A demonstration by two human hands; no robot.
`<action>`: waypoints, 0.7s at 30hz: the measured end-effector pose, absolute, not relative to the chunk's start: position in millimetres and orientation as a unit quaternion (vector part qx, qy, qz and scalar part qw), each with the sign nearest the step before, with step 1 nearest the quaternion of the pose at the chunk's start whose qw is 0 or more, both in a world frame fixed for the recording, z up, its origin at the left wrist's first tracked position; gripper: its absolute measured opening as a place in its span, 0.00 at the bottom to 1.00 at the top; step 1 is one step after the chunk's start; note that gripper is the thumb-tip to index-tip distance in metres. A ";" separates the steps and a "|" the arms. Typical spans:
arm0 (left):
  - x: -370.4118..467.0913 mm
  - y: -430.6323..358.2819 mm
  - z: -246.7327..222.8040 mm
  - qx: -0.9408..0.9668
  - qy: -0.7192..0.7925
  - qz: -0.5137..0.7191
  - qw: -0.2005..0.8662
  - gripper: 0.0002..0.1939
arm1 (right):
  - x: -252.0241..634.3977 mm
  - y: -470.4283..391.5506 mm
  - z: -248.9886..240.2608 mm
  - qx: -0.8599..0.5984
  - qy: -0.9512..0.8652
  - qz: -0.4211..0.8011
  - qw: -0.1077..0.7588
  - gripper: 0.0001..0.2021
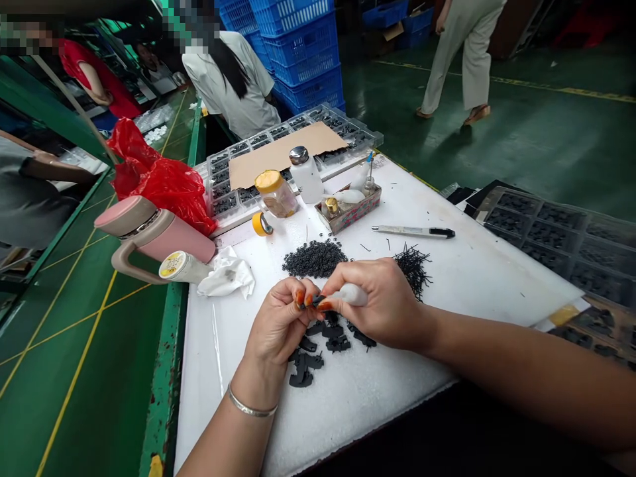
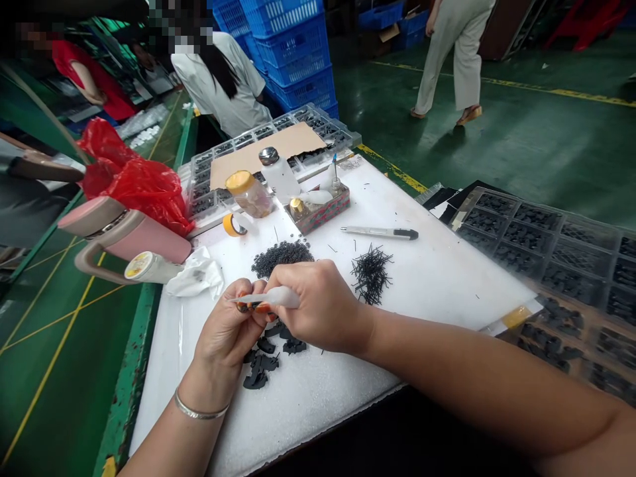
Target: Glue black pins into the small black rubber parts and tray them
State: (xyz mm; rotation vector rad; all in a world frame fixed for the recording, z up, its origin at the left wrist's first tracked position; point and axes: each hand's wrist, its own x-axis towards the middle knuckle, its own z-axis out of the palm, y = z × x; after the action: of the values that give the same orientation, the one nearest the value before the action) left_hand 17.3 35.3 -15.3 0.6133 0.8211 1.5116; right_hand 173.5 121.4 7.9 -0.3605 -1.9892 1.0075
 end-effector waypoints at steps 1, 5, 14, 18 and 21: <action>17.6 35.6 -14.9 0.267 0.356 0.653 0.613 0.08 | 173.3 121.5 7.4 -0.138 -0.799 0.397 0.431 0.05; 17.4 36.5 -14.3 0.272 0.357 0.648 0.615 0.08 | 173.0 121.8 6.3 -0.121 -0.803 0.381 0.441 0.06; 17.1 36.8 -15.7 0.268 0.361 0.647 0.616 0.08 | 172.9 122.9 5.5 -0.120 -0.812 0.358 0.445 0.05; 16.3 36.9 -16.3 0.269 0.361 0.647 0.616 0.08 | 172.3 123.0 5.1 -0.123 -0.812 0.354 0.447 0.04; 15.6 37.4 -16.7 0.269 0.361 0.644 0.618 0.08 | 172.2 122.6 4.9 -0.123 -0.813 0.354 0.445 0.04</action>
State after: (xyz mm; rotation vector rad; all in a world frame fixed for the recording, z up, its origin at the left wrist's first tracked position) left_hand 15.6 37.4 -16.7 0.6185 0.8298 1.4830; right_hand 172.2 122.6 4.9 -0.3046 -2.0153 0.8762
